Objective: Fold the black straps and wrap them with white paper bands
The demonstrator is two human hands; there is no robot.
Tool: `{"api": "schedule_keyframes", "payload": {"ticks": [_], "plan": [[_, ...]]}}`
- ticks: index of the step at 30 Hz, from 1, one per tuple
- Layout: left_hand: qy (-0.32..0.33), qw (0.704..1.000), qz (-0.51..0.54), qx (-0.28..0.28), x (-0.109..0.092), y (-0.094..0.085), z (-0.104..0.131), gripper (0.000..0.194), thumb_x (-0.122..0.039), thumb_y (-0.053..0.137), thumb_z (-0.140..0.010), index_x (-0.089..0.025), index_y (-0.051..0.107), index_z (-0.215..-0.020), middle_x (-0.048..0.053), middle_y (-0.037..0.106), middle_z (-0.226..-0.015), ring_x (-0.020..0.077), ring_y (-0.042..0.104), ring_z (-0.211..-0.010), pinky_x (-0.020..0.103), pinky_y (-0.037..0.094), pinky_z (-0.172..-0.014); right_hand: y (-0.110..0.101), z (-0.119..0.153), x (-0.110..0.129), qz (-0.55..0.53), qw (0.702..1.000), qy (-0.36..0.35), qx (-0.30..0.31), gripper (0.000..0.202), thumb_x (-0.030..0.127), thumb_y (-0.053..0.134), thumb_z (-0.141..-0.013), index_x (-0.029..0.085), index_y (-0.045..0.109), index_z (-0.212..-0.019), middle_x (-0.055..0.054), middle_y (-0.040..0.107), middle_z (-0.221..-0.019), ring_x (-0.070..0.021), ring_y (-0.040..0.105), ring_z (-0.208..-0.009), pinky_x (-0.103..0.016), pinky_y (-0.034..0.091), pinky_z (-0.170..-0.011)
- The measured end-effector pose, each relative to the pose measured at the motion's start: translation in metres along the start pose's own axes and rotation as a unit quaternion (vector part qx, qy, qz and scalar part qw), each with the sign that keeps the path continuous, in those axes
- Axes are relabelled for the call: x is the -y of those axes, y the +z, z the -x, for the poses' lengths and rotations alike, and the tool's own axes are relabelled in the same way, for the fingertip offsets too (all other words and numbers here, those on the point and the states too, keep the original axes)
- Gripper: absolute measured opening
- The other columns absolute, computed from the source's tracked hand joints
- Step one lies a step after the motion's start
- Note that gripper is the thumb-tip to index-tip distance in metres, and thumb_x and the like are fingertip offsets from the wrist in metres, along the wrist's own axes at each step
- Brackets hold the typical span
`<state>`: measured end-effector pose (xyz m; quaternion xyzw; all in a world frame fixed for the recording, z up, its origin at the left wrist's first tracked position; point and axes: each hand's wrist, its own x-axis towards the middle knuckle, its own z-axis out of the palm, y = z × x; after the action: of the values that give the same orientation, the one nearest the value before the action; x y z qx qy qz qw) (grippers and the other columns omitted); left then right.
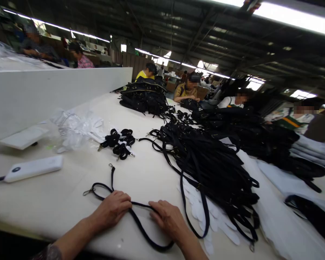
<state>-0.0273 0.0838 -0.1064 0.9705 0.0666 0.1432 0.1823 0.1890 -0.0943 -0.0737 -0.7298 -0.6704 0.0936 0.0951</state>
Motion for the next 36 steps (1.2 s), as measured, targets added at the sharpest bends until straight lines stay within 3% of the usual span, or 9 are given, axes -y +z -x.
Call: {"api": "schedule_keyframes", "payload": {"ticks": [4,8,10,14,17,19,24,29,36], "plan": [[-0.017,1.000,0.004,0.012,0.000,0.004,0.001,0.019,-0.018,0.047,-0.095,-0.025,0.064,-0.101,0.003,0.068,-0.101,0.0208,0.060,-0.091,0.037,0.046,-0.081,0.011,0.010,0.014,-0.025,0.998,0.047,-0.038,0.032,0.036,0.064,-0.089,0.030,0.060,-0.120,-0.004,0.070,-0.098,-0.0223,0.065,-0.089,-0.033,0.049,-0.076],[-0.022,0.999,0.022,0.013,0.003,0.008,0.006,0.021,-0.020,0.045,-0.098,-0.026,0.062,-0.108,0.004,0.068,-0.108,0.0211,0.060,-0.096,0.038,0.046,-0.086,0.014,0.016,0.012,-0.015,0.996,0.074,-0.039,0.031,0.015,0.052,-0.092,0.030,0.062,-0.117,-0.003,0.070,-0.096,-0.0199,0.064,-0.090,-0.030,0.049,-0.077],[-0.021,0.999,0.031,0.010,0.005,0.010,0.009,0.023,-0.019,0.045,-0.097,-0.028,0.062,-0.111,0.003,0.069,-0.109,0.0203,0.060,-0.096,0.036,0.046,-0.086,0.011,0.020,0.006,-0.025,0.995,0.090,-0.036,0.033,0.011,0.050,-0.092,0.030,0.064,-0.114,-0.003,0.070,-0.095,-0.0186,0.064,-0.092,-0.028,0.049,-0.077],[-0.045,0.998,0.034,-0.014,0.008,0.017,0.010,0.025,-0.023,0.045,-0.098,-0.025,0.058,-0.120,0.005,0.070,-0.104,0.0206,0.063,-0.094,0.036,0.049,-0.084,0.001,0.021,0.004,-0.063,0.991,0.106,-0.046,0.022,0.027,0.060,-0.091,0.028,0.064,-0.113,-0.003,0.071,-0.103,-0.0198,0.064,-0.097,-0.032,0.049,-0.084],[-0.079,0.996,0.027,-0.030,0.007,0.021,0.008,0.037,-0.025,0.046,-0.098,-0.022,0.047,-0.134,0.006,0.069,-0.105,0.0211,0.063,-0.094,0.036,0.050,-0.085,0.004,0.009,0.019,-0.074,0.992,0.060,-0.085,0.042,0.039,0.069,-0.085,0.026,0.057,-0.123,-0.006,0.066,-0.122,-0.0230,0.059,-0.111,-0.038,0.044,-0.096],[-0.081,0.996,0.028,-0.027,0.006,0.023,0.008,0.036,-0.024,0.048,-0.097,-0.025,0.049,-0.133,0.004,0.069,-0.106,0.0206,0.063,-0.096,0.036,0.050,-0.086,0.014,-0.003,0.033,-0.062,0.993,0.029,-0.095,0.053,0.044,0.071,-0.082,0.025,0.052,-0.128,-0.007,0.064,-0.125,-0.0246,0.056,-0.115,-0.042,0.040,-0.100],[-0.051,0.998,0.016,-0.018,0.013,0.028,0.015,0.025,-0.028,0.050,-0.097,-0.027,0.057,-0.121,0.003,0.070,-0.107,0.0210,0.062,-0.100,0.037,0.045,-0.089,0.043,-0.022,0.051,0.049,0.995,0.039,-0.073,0.006,0.024,0.054,-0.093,0.023,0.059,-0.094,-0.001,0.067,-0.091,-0.0193,0.058,-0.087,-0.033,0.041,-0.076],[-0.064,0.996,-0.058,-0.038,0.031,0.018,0.022,0.025,-0.036,0.055,-0.095,-0.031,0.060,-0.119,0.002,0.070,-0.108,0.0235,0.061,-0.105,0.043,0.039,-0.097,0.048,-0.016,0.043,0.078,0.992,0.066,-0.079,0.008,0.018,0.057,-0.091,0.024,0.057,-0.086,0.002,0.064,-0.087,-0.0171,0.056,-0.080,-0.031,0.032,-0.057],[-0.109,0.988,-0.098,-0.046,0.043,-0.004,0.025,0.026,-0.026,0.047,-0.099,-0.032,0.062,-0.119,0.000,0.070,-0.105,0.0191,0.063,-0.099,0.046,0.033,-0.107,0.039,-0.014,0.031,0.060,0.990,0.094,-0.091,0.011,0.017,0.054,-0.093,0.026,0.057,-0.086,0.002,0.064,-0.087,-0.0164,0.060,-0.083,-0.028,0.032,-0.057]]}}
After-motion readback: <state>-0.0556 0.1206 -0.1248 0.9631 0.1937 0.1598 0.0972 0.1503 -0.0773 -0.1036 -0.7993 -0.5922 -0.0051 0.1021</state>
